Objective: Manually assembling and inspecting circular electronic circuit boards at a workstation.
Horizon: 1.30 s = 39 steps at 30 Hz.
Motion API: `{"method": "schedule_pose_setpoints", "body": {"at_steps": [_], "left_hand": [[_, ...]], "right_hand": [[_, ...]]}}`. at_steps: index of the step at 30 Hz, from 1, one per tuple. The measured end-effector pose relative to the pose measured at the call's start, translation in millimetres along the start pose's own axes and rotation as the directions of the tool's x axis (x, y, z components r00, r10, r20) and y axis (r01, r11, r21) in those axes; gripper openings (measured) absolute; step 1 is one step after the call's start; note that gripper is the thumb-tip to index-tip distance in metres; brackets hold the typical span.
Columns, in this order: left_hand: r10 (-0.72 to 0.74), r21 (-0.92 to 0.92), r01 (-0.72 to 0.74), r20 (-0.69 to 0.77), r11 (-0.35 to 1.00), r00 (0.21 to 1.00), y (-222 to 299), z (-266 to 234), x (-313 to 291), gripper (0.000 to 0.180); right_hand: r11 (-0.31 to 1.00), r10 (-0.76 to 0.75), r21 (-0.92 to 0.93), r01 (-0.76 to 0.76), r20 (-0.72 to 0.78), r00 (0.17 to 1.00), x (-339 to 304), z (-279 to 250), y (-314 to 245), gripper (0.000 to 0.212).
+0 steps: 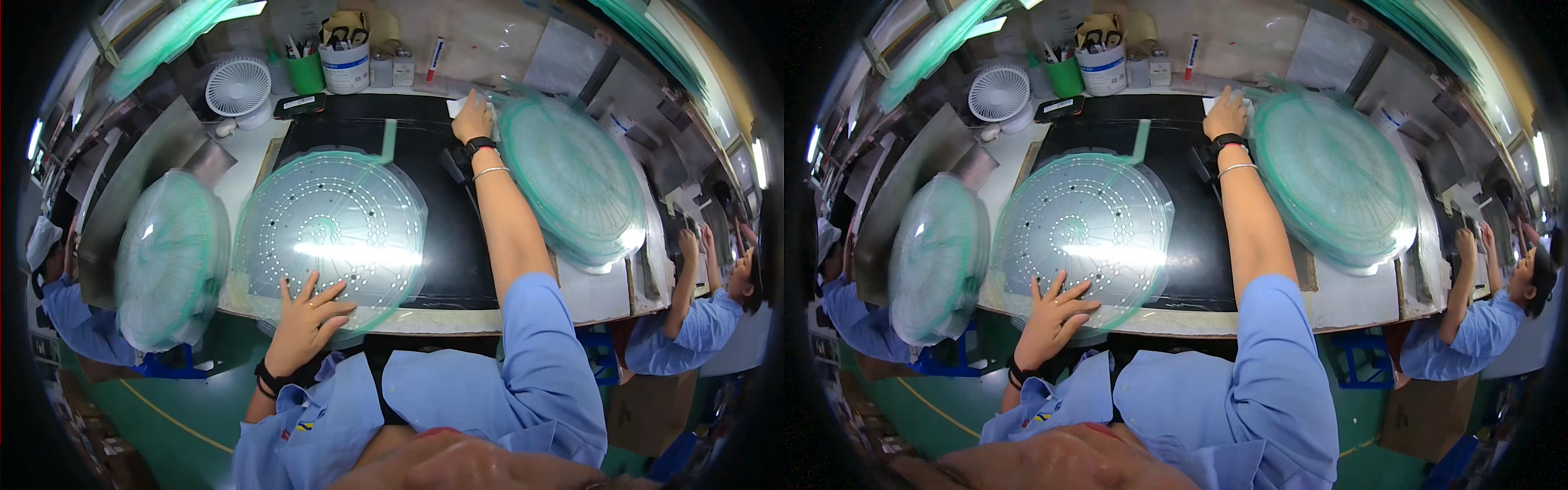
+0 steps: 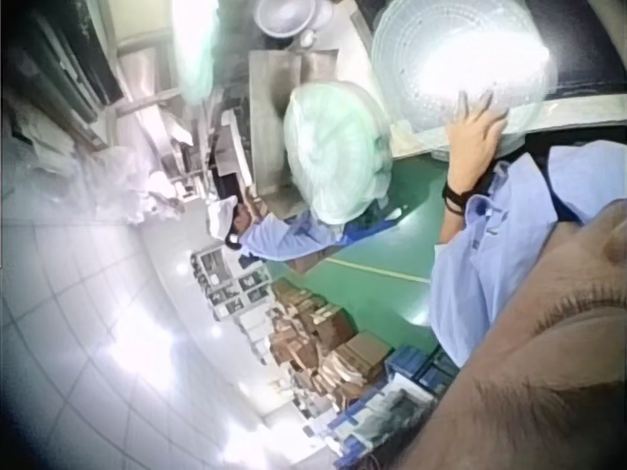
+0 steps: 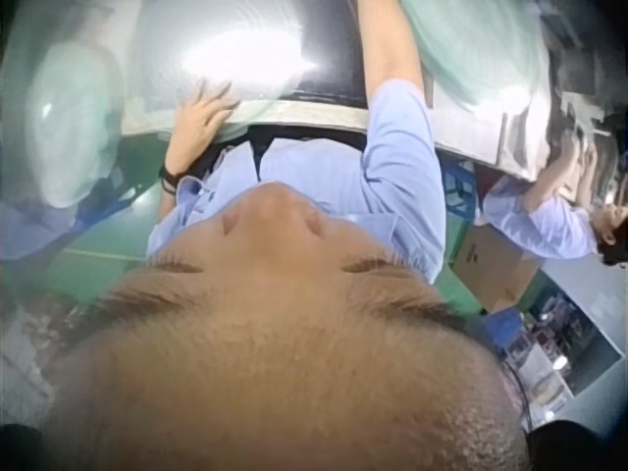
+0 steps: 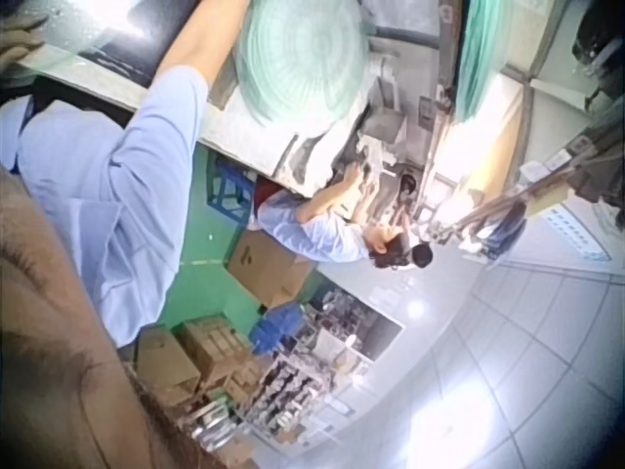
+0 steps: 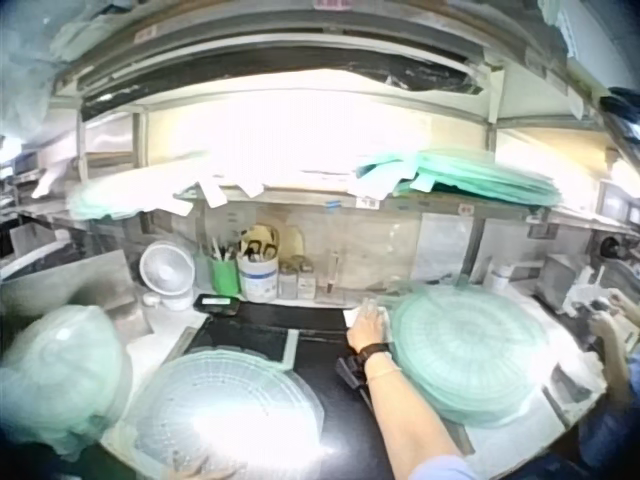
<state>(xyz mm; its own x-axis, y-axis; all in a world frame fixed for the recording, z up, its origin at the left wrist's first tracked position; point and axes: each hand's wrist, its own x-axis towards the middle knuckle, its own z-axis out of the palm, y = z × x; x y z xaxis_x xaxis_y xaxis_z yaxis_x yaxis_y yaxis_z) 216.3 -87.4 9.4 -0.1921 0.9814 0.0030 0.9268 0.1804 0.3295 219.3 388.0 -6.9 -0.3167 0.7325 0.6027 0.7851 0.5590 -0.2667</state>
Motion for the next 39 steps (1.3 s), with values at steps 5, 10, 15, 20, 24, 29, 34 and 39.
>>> {"method": "schedule_pose_setpoints", "body": {"at_steps": [5,10,15,20,24,29,34,39], "left_hand": [[-0.303,-0.22,0.231,-0.398,0.948,0.866,18.6,14.4,4.4,0.036],[-0.158,-0.033,0.157,-0.352,0.987,0.922,9.9,8.1,10.8,0.042],[-0.052,-0.131,0.012,-0.305,0.991,0.951,-8.8,3.2,15.8,0.04],[-0.055,-0.168,0.004,-0.299,0.986,0.953,-8.3,1.9,19.9,0.039],[-0.052,-0.151,0.014,-0.249,0.988,0.967,-15.5,-1.1,27.8,0.038],[-0.122,-0.139,0.088,-0.261,0.986,0.957,-15.7,4.4,18.4,0.039],[-0.088,-0.12,0.06,-0.243,0.991,0.966,-12.5,0.7,29.3,0.039],[0.001,-0.113,-0.026,-0.218,0.993,0.976,-11.1,-3.7,44.8,0.038]], "right_hand": [[0.995,-0.078,-0.05,0.091,0.224,0.971,16.8,17.9,-3.8,0.022],[0.669,-0.003,0.73,-0.139,0.19,0.982,57.9,14.7,-37.1,0.038],[0.78,-0.008,0.626,0.022,-0.025,1.0,105.1,21.8,-77.6,0.044],[0.836,-0.518,0.132,0.532,-0.131,0.845,135.5,80.6,-81.7,0.036],[0.777,-0.629,-0.121,0.618,-0.087,0.773,144.2,112.3,-85.1,0.034],[0.765,-0.618,-0.058,0.641,0.216,0.756,157.1,120.5,-127.0,0.034],[0.845,-0.533,0.056,0.531,0.164,0.83,163.2,119.3,-107.1,0.034],[0.878,-0.478,0.025,0.478,0.028,0.878,187.5,109.6,-51.0,0.031]]}}
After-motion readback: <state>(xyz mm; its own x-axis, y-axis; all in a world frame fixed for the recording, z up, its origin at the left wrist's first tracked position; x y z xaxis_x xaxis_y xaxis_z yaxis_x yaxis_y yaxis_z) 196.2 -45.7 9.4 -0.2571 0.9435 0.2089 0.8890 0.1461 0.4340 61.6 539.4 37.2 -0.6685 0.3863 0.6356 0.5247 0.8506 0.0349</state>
